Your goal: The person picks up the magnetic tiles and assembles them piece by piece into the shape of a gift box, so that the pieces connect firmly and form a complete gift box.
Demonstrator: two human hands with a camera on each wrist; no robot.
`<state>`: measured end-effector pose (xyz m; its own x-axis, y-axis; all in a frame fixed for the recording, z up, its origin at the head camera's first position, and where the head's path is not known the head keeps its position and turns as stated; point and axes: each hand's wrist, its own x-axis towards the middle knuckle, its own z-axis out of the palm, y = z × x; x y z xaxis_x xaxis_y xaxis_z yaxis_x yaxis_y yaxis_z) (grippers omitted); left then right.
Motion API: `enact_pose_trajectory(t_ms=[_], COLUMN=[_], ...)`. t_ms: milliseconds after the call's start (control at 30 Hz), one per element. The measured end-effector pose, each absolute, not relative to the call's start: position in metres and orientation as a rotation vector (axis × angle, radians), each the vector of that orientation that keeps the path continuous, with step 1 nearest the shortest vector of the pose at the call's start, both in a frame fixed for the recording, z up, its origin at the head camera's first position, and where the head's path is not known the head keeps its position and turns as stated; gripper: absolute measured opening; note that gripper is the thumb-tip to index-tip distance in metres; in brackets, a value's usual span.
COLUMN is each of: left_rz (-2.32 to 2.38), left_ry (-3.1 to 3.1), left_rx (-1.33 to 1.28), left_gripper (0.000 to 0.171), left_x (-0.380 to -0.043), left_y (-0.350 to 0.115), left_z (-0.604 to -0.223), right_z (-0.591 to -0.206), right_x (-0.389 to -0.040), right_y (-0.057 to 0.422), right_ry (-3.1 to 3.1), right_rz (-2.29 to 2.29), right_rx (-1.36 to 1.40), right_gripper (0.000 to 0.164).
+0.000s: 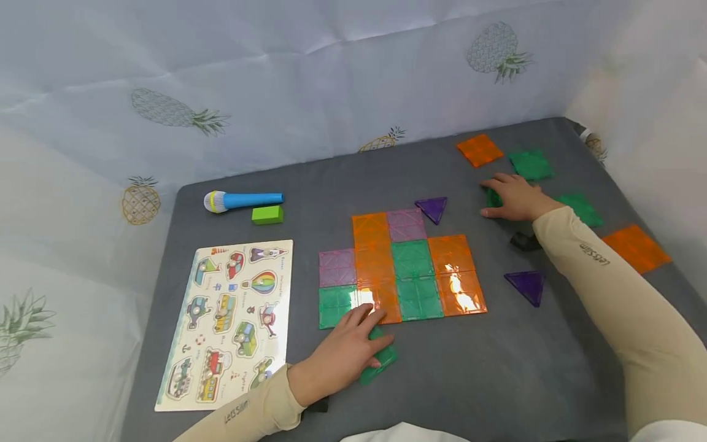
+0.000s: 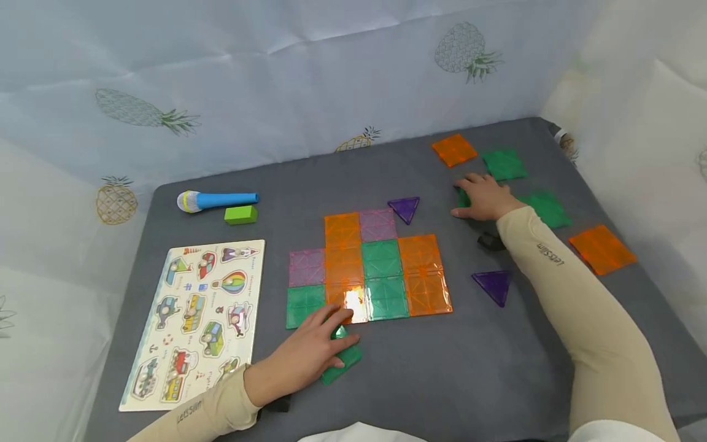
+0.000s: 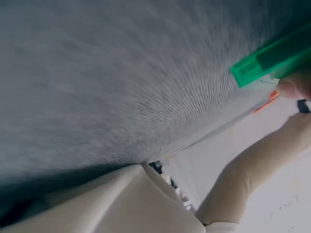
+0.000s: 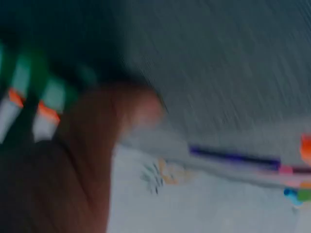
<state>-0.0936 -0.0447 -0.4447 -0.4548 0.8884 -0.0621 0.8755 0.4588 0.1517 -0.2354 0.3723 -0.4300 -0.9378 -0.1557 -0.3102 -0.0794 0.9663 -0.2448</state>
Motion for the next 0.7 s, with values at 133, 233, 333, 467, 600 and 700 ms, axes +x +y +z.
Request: enact_pose_trajectory(t_ms=[133,233,333,467,600,700], left_rz=[0.177,0.179,0.167,0.177,0.239,0.298], left_ry=[2.602,2.668,2.728,2.765,2.789,2.761], left_rx=[1.531,1.513,1.501,1.454,1.381,1.327], left_gripper=[0.045,0.041,0.04,0.039,0.036,0.04], left_x=[-0.093,-0.097,-0.099,-0.097,-0.098,-0.101], left_y=[-0.055,-0.054,-0.044,-0.03,-0.022,-0.024], left_z=[-0.449,-0.45,-0.451,-0.453,-0.454,-0.453], right_z=[-0.446,-0.448,-0.446,-0.434,-0.422,-0.427], right_x=[-0.242,-0.234,-0.216,-0.175,-0.114,-0.074], right_y=[0.392,0.387,0.374,0.327,0.256,0.216], right_ry=[2.745,2.859,3.046,3.253,3.185,3.016], right_rz=[-0.373,-0.348,-0.294,-0.328,-0.361,-0.29], right_rx=[-0.129,-0.119,-0.137,-0.358,-0.777,-0.948], right_gripper=[0.089,0.09,0.088,0.088,0.089,0.09])
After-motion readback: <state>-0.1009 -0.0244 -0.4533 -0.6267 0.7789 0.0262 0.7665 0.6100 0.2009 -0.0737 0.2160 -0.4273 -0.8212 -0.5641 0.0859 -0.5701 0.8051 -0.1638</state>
